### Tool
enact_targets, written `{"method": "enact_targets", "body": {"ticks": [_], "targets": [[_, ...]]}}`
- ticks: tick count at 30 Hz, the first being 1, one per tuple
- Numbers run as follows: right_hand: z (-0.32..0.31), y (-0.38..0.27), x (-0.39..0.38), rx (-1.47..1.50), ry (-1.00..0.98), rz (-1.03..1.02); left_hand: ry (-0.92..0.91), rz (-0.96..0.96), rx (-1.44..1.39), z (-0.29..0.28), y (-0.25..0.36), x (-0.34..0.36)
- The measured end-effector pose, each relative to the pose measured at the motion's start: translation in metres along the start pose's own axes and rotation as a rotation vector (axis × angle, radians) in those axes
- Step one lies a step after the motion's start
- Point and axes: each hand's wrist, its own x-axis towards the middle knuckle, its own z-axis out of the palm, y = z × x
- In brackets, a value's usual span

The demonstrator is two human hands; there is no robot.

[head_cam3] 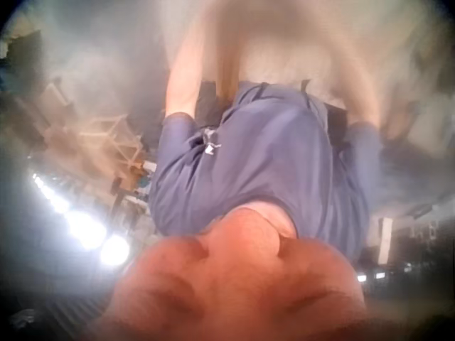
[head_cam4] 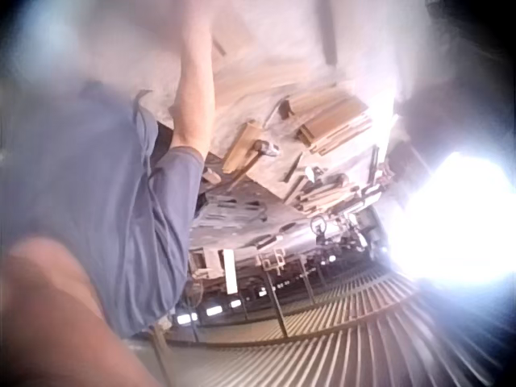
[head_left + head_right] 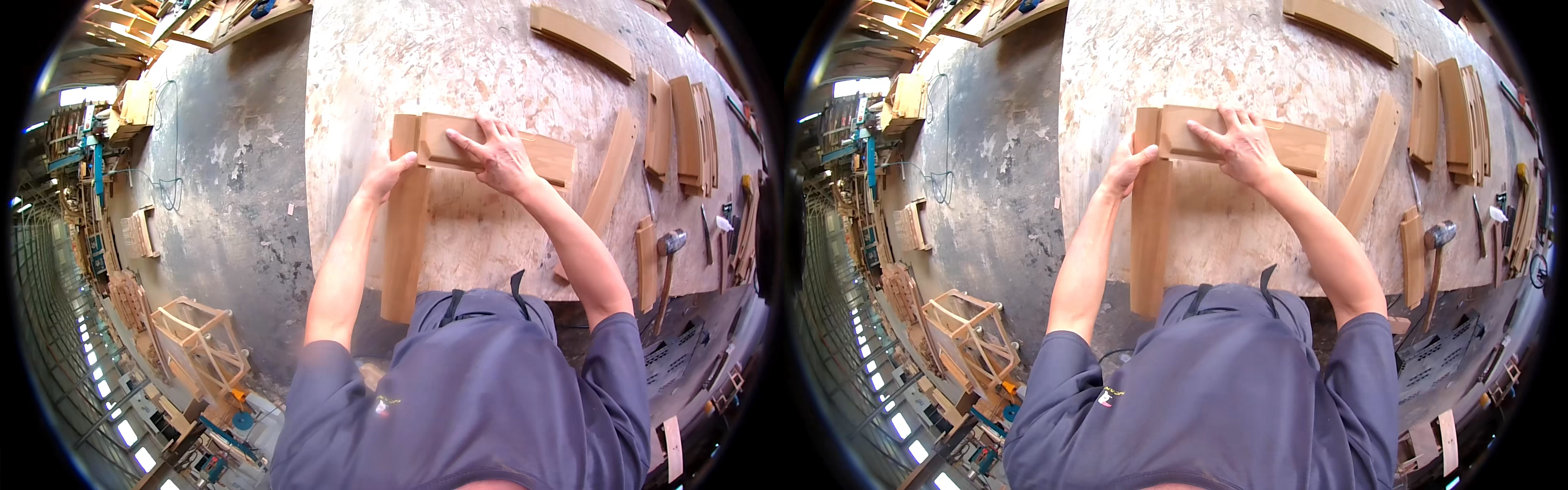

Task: The person uses a drill press to shape the edges of wooden planks, repeatedly feeding them under the spinning bit to create rounded profiles. They handle the wood by hand, flip pieces to work different sides, and occasionally use a hammer to adjust the wood's position on the machine table.

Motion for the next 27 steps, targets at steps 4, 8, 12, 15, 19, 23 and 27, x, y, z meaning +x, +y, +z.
{"method": "enact_targets", "body": {"ticks": [4,8,12,15,19,23,27], "targets": [[-0.003,0.04,0.026,-0.036,-0.08,0.074,0.182,0.153,0.171,-0.022,-0.006,0.032],[0.0,0.07,0.039,-0.048,-0.145,0.127,0.587,0.246,1.019,-0.035,-0.013,0.042],[0.0,0.077,0.026,-0.026,-0.087,0.188,0.617,0.316,0.939,-0.041,-0.025,0.012],[0.002,0.056,-0.009,0.014,0.152,0.146,0.661,0.229,0.93,-0.035,-0.043,-0.049],[-0.001,-0.004,-0.085,0.301,0.198,0.1,0.783,0.152,0.914,-0.013,-0.093,-0.155],[0.018,-0.068,-0.155,0.57,-0.033,0.075,1.022,-0.007,0.649,-0.008,-0.174,-0.278],[0.031,-0.132,-0.184,0.764,-0.127,-0.148,1.17,-0.206,0.398,0.0,-0.246,-0.4]]}}
